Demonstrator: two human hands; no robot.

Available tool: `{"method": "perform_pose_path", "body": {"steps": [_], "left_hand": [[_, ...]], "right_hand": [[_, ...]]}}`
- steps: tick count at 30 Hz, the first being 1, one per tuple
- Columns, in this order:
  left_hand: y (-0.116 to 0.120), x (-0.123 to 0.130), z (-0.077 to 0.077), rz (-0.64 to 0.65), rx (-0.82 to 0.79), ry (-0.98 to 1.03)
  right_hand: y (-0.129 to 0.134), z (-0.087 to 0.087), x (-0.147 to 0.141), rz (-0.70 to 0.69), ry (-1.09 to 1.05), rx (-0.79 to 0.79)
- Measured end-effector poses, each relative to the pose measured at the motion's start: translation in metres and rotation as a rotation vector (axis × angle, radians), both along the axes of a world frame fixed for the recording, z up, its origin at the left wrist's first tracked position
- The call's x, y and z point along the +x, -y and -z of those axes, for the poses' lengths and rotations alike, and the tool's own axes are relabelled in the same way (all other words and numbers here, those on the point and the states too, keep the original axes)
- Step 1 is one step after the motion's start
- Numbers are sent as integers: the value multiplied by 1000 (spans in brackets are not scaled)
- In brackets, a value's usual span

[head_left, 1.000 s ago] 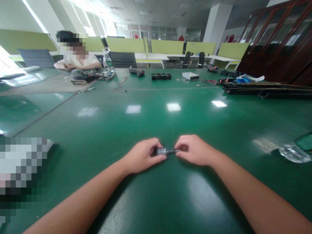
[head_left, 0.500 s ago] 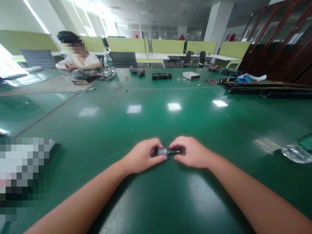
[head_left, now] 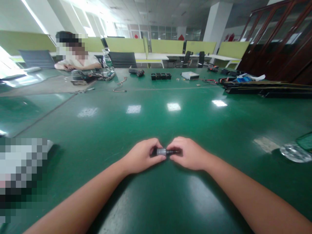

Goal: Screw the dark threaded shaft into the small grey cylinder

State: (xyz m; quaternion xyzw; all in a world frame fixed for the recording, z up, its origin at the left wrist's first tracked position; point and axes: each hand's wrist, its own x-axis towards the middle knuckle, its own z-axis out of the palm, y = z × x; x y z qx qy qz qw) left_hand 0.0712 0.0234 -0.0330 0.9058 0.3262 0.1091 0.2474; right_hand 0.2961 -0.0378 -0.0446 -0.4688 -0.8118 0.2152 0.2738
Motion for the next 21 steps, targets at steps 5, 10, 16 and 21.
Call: {"method": "perform_pose_path", "body": {"steps": [5, 10, 16, 21], "left_hand": [[0, 0, 0, -4, -5, -7], [0, 0, 1, -5, -1, 3], [0, -1, 1, -1, 7, 5], [0, 0, 1, 1, 7, 3]], "right_hand": [[-1, 2, 0, -3, 3, 5], [-2, 3, 0, 1, 10, 5], [0, 1, 1, 3, 20, -6], [0, 1, 2, 9, 26, -12]]}}
